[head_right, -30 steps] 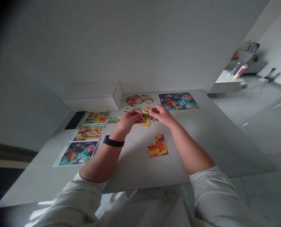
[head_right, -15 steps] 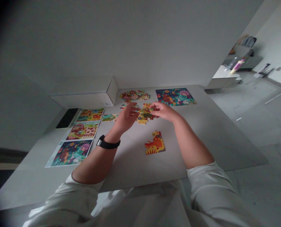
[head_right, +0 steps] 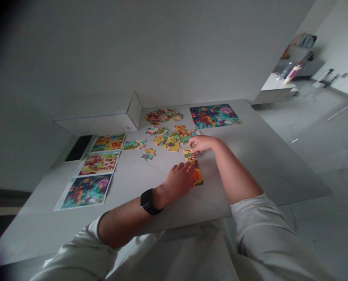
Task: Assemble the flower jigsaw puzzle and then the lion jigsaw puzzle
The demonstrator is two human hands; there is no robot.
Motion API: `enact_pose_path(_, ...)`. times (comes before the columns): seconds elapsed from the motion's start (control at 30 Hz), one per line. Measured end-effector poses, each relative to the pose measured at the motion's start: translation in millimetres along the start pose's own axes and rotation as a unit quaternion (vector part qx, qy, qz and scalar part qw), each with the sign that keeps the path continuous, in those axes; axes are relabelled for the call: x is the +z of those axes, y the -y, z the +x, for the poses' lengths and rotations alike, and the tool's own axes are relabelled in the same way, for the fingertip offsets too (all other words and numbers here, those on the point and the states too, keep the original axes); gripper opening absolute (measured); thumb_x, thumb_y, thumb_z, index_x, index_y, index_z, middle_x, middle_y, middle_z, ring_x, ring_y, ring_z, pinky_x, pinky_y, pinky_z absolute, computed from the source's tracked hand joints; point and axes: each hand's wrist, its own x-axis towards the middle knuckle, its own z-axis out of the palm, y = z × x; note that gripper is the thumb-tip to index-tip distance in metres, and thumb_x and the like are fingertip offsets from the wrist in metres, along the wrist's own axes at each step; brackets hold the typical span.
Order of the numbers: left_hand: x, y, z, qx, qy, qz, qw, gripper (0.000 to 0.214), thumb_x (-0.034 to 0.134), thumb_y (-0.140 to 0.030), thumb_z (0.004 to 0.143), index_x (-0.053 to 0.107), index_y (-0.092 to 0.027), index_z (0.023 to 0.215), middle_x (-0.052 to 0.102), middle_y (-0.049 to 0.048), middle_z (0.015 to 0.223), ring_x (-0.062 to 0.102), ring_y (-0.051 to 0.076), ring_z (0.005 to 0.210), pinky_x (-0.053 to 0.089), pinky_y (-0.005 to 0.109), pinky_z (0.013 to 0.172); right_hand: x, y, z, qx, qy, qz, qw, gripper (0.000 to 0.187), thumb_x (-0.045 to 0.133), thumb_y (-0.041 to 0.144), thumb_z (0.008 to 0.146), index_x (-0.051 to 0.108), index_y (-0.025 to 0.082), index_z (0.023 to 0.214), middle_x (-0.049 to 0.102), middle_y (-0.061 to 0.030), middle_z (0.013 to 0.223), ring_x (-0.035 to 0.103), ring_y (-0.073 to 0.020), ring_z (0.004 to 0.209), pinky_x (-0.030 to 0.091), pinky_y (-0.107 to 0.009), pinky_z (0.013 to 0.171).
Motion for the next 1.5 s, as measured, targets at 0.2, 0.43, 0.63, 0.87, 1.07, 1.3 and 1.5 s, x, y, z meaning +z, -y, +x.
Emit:
enact_pose_path(0.2, -7.9, 4, -2, -0.017, -0.002, 0.021, 1.000, 0.038, 0.066, -0.045, 0.104, 0.073, -0.019, 0.131, 0.065, 0.0184, 0.146, 0.062, 0.036, 0.127, 0.054, 0.050, 0.100, 4, -5, 8, 0.015, -0.008, -0.070, 0.997, 0.028, 0.090, 0.032, 0.079, 0.071, 0.022, 0.097, 0.072, 0.0016, 0.070, 0.065, -0.0161, 0.062, 0.047, -0.025, 0.062)
enact_pose_path(0.43, -1.4, 7, -3, -0.014, -0.020, 0.019, 1.000, 0.045, 0.066, -0.050, 0.103, 0.071, -0.020, 0.136, 0.060, 0.0197, 0.156, 0.058, 0.038, 0.135, 0.050, 0.053, 0.107, 3, -1, 7, 0.005, -0.068, -0.203, 0.977, 0.023, 0.087, 0.023, 0.077, 0.081, 0.024, 0.099, 0.082, -0.0020, 0.093, 0.072, -0.0203, 0.080, 0.048, -0.027, 0.069)
enact_pose_path(0.63, -1.2, 8, -2, -0.013, -0.019, 0.014, 1.000, 0.046, 0.067, -0.049, 0.102, 0.070, -0.019, 0.137, 0.058, 0.0210, 0.158, 0.058, 0.039, 0.136, 0.050, 0.054, 0.109, 6, 6, 4, 0.007, -0.083, -0.221, 0.972, 0.020, 0.088, 0.020, 0.075, 0.083, 0.026, 0.094, 0.083, -0.0030, 0.100, 0.073, -0.0224, 0.086, 0.049, -0.029, 0.073)
enact_pose_path(0.87, 1.8, 8, -2, -0.016, -0.016, 0.017, 1.000, 0.049, 0.064, -0.049, 0.103, 0.069, -0.020, 0.142, 0.058, 0.0200, 0.161, 0.054, 0.038, 0.145, 0.041, 0.058, 0.123, 9, 12, 3, -0.002, -0.096, -0.228, 0.969, 0.017, 0.088, 0.019, 0.074, 0.083, 0.027, 0.088, 0.083, -0.0031, 0.093, 0.073, -0.0230, 0.082, 0.050, -0.030, 0.074)
enact_pose_path(1.07, 5.6, 9, -2, -0.017, -0.024, 0.011, 0.999, 0.049, 0.065, -0.048, 0.102, 0.069, -0.022, 0.143, 0.060, 0.0195, 0.160, 0.054, 0.039, 0.147, 0.041, 0.059, 0.123, 9, 8, 6, 0.000, -0.094, -0.241, 0.966, 0.019, 0.089, 0.025, 0.075, 0.085, 0.028, 0.094, 0.084, -0.0043, 0.098, 0.075, -0.0252, 0.088, 0.052, -0.032, 0.080)
enact_pose_path(1.3, 8.2, 10, -2, -0.005, -0.027, 0.009, 1.000, 0.048, 0.063, -0.047, 0.103, 0.069, -0.019, 0.141, 0.058, 0.0211, 0.161, 0.054, 0.040, 0.145, 0.041, 0.059, 0.122, 9, 5, 7, 0.003, -0.097, -0.252, 0.963, 0.017, 0.091, 0.024, 0.073, 0.085, 0.028, 0.088, 0.083, -0.0033, 0.091, 0.073, -0.0230, 0.080, 0.049, -0.031, 0.070)
enact_pose_path(1.5, 7.1, 10, -2, -0.006, -0.024, 0.001, 1.000, 0.046, 0.062, -0.046, 0.104, 0.068, -0.020, 0.142, 0.057, 0.0195, 0.162, 0.054, 0.040, 0.144, 0.041, 0.060, 0.121, 11, 8, 5, -0.001, -0.105, -0.245, 0.964, 0.021, 0.094, 0.024, 0.069, 0.082, 0.028, 0.085, 0.081, -0.0029, 0.085, 0.073, -0.0238, 0.080, 0.049, -0.031, 0.071)
